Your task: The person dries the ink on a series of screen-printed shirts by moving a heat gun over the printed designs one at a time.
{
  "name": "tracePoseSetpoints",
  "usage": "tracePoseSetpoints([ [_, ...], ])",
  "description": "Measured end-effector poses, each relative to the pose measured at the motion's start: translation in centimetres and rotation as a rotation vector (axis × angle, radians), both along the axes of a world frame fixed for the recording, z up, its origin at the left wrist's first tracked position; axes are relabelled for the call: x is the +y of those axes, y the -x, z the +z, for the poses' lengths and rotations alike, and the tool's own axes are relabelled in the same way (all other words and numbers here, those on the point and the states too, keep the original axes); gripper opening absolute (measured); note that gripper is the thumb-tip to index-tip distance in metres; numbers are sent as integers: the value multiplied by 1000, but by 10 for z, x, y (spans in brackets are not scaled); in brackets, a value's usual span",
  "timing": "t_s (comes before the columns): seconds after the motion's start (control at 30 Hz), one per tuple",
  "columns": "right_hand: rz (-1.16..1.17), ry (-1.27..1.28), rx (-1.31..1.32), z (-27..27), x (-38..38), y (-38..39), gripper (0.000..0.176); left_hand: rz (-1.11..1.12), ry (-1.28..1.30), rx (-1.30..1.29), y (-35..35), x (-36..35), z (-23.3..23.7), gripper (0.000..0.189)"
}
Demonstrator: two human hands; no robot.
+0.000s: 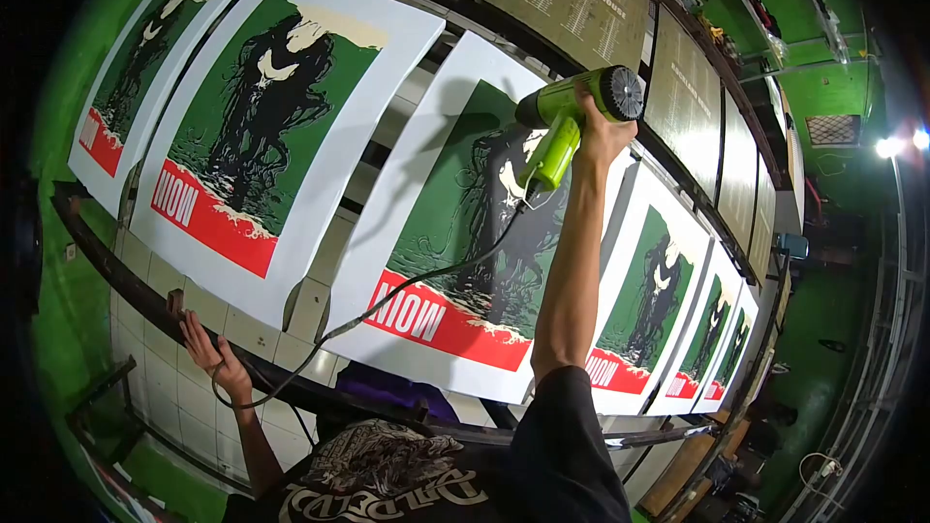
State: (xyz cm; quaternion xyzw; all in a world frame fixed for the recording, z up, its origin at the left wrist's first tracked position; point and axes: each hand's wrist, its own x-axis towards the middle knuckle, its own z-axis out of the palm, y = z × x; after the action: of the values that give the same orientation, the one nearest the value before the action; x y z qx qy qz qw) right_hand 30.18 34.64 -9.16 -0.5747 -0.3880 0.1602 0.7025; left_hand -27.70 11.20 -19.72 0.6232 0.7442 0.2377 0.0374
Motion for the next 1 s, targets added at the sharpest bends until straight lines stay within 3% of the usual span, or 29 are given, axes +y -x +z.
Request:
tracePoseSetpoints([
  [0.5,-33,-34,-24,-7,2,-7,34,5,31,2,-1,-2,4,58],
  [0.77,16,102,-143,3,-15,10,35,10,16,68,-1,-2,-1,58],
  [0.83,114,80,-95,4,-21,11,35,37,39,113,0,-3,-2,58],
  [1.0,101,120,-85,9,-30,25,33,43,14,92,-1,-5,-3,59],
])
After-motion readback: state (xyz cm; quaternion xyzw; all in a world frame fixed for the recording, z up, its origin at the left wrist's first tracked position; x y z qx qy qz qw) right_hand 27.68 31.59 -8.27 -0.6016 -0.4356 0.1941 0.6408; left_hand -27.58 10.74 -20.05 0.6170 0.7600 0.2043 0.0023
